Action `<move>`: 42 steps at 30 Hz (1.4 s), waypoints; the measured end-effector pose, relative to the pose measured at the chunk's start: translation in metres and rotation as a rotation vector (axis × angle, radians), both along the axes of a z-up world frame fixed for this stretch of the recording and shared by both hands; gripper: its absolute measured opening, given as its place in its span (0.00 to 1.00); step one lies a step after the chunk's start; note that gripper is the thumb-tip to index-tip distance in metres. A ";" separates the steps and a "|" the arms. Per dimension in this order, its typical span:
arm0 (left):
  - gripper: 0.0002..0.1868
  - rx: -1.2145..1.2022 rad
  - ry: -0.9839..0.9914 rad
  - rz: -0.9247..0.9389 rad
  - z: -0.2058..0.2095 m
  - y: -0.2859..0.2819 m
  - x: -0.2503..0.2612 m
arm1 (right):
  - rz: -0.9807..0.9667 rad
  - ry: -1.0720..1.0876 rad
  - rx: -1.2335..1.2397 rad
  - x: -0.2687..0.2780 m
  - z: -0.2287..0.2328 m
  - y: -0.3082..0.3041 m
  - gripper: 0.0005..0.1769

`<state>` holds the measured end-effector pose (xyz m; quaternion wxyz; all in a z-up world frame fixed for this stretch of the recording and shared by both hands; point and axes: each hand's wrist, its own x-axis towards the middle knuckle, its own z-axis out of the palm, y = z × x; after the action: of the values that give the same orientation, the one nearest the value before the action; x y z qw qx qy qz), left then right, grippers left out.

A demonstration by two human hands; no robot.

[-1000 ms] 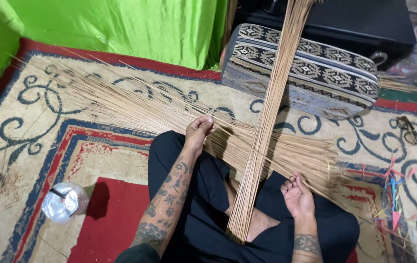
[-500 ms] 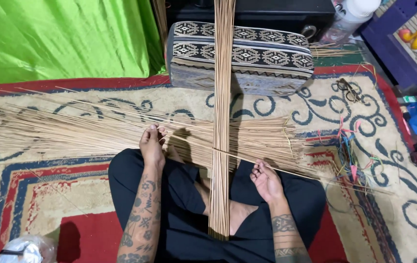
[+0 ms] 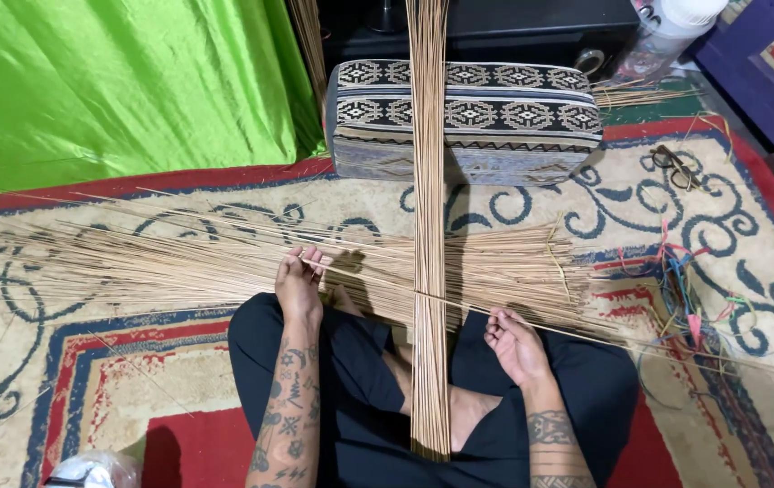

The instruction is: Weaving thin wooden sticks together to form a mat while sitting on the floor

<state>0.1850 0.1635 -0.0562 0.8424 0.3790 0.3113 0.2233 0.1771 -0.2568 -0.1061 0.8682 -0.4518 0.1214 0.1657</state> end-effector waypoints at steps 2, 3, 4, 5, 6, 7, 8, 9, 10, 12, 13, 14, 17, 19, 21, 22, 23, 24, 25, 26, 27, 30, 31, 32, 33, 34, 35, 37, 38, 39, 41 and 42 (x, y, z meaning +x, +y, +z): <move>0.10 -0.002 -0.004 0.011 -0.006 0.001 0.002 | -0.026 0.003 0.031 -0.001 -0.001 -0.001 0.10; 0.08 0.007 -0.006 0.018 -0.011 0.001 0.004 | -0.057 0.008 0.071 0.000 -0.002 -0.002 0.10; 0.08 -0.013 0.000 0.024 -0.015 0.003 0.006 | -0.051 0.013 0.051 -0.002 0.000 -0.004 0.10; 0.07 -0.023 -0.005 0.046 -0.020 0.005 0.007 | -0.049 0.015 0.057 -0.004 0.003 -0.005 0.09; 0.06 -0.026 -0.008 0.068 -0.025 0.010 0.007 | -0.047 0.019 0.069 -0.009 0.002 -0.003 0.09; 0.06 -0.039 0.001 0.074 -0.028 0.008 0.006 | -0.042 0.027 0.056 -0.011 0.003 -0.006 0.09; 0.06 -0.018 -0.013 0.078 -0.029 0.010 0.006 | -0.035 0.018 0.063 -0.013 0.004 -0.005 0.09; 0.06 0.003 -0.026 0.083 -0.029 0.012 0.006 | -0.028 0.009 0.070 -0.015 0.005 -0.004 0.09; 0.06 0.002 -0.026 0.088 -0.018 0.007 0.002 | -0.023 0.009 0.069 -0.014 0.005 -0.003 0.09; 0.10 0.063 -0.026 0.056 0.006 -0.001 -0.004 | -0.033 -0.001 0.088 -0.011 0.007 -0.002 0.10; 0.10 0.066 -0.029 0.057 0.011 -0.003 -0.005 | -0.031 -0.004 0.091 -0.009 0.006 -0.003 0.10; 0.07 0.052 -0.035 0.062 0.017 -0.004 -0.006 | -0.039 -0.012 0.111 -0.008 0.004 -0.003 0.10; 0.04 0.031 -0.051 0.073 -0.020 0.004 0.009 | -0.050 -0.034 0.153 -0.003 0.003 -0.005 0.10; 0.05 0.032 -0.049 0.091 -0.032 0.004 0.007 | -0.045 -0.034 0.181 -0.009 -0.004 -0.010 0.10; 0.10 0.020 -0.108 0.074 -0.005 -0.003 0.003 | -0.011 -0.085 0.148 -0.001 -0.007 -0.014 0.13; 0.10 0.034 -0.112 0.109 -0.006 -0.001 0.003 | 0.024 -0.086 0.161 -0.003 -0.008 -0.011 0.13; 0.09 -0.039 -0.181 0.122 -0.008 0.003 0.001 | 0.021 -0.108 0.138 -0.007 -0.008 -0.007 0.12; 0.08 -0.117 -0.258 0.138 -0.008 0.003 0.005 | 0.021 -0.139 0.107 -0.002 -0.003 -0.008 0.11; 0.08 -0.109 -0.271 0.176 -0.015 0.005 0.008 | 0.061 -0.146 0.114 -0.013 0.005 0.006 0.11; 0.13 -0.134 -0.357 0.191 -0.024 0.004 0.013 | -0.003 -0.152 0.040 -0.021 0.016 0.014 0.13; 0.18 -0.155 -0.444 0.206 -0.033 0.003 0.020 | -0.068 -0.160 -0.033 -0.029 0.025 0.020 0.16; 0.21 -0.024 -0.257 0.038 0.006 -0.010 0.006 | -0.066 -0.310 -0.246 -0.065 0.024 0.073 0.25; 0.21 -0.030 -0.254 0.063 0.003 -0.011 0.003 | -0.041 -0.310 -0.252 -0.086 0.052 0.097 0.25; 0.21 -0.044 -0.293 0.004 0.002 -0.010 0.003 | 0.028 -0.406 -0.439 -0.108 0.079 0.125 0.22; 0.22 -0.057 -0.332 -0.056 0.003 -0.011 0.005 | 0.097 -0.501 -0.627 -0.130 0.107 0.151 0.22; 0.22 -0.054 -0.330 -0.062 0.007 -0.010 0.000 | 0.092 -0.498 -0.625 -0.139 0.127 0.158 0.22; 0.20 -0.103 -0.374 -0.095 0.013 -0.009 -0.005 | 0.180 -0.708 -0.706 -0.148 0.148 0.164 0.24; 0.18 -0.148 -0.424 -0.135 0.015 -0.003 -0.009 | 0.260 -0.924 -0.785 -0.161 0.188 0.172 0.27; 0.15 -0.285 -0.465 -0.162 0.011 0.000 -0.009 | 0.279 -0.984 -0.852 -0.166 0.206 0.172 0.24; 0.13 -0.422 -0.505 -0.188 0.006 0.004 -0.009 | 0.298 -1.044 -0.919 -0.171 0.225 0.172 0.24; 0.12 -0.483 -0.465 -0.172 -0.002 0.009 -0.003 | 0.202 -1.032 -0.894 -0.179 0.247 0.171 0.25; 0.12 -0.540 -0.421 -0.148 -0.008 0.013 -0.002 | 0.115 -1.020 -0.861 -0.185 0.255 0.171 0.26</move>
<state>0.1832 0.1762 -0.0644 0.9719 0.1095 0.1502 0.1446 -0.0080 -0.0860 0.1493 0.5490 -0.7852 -0.2731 -0.0860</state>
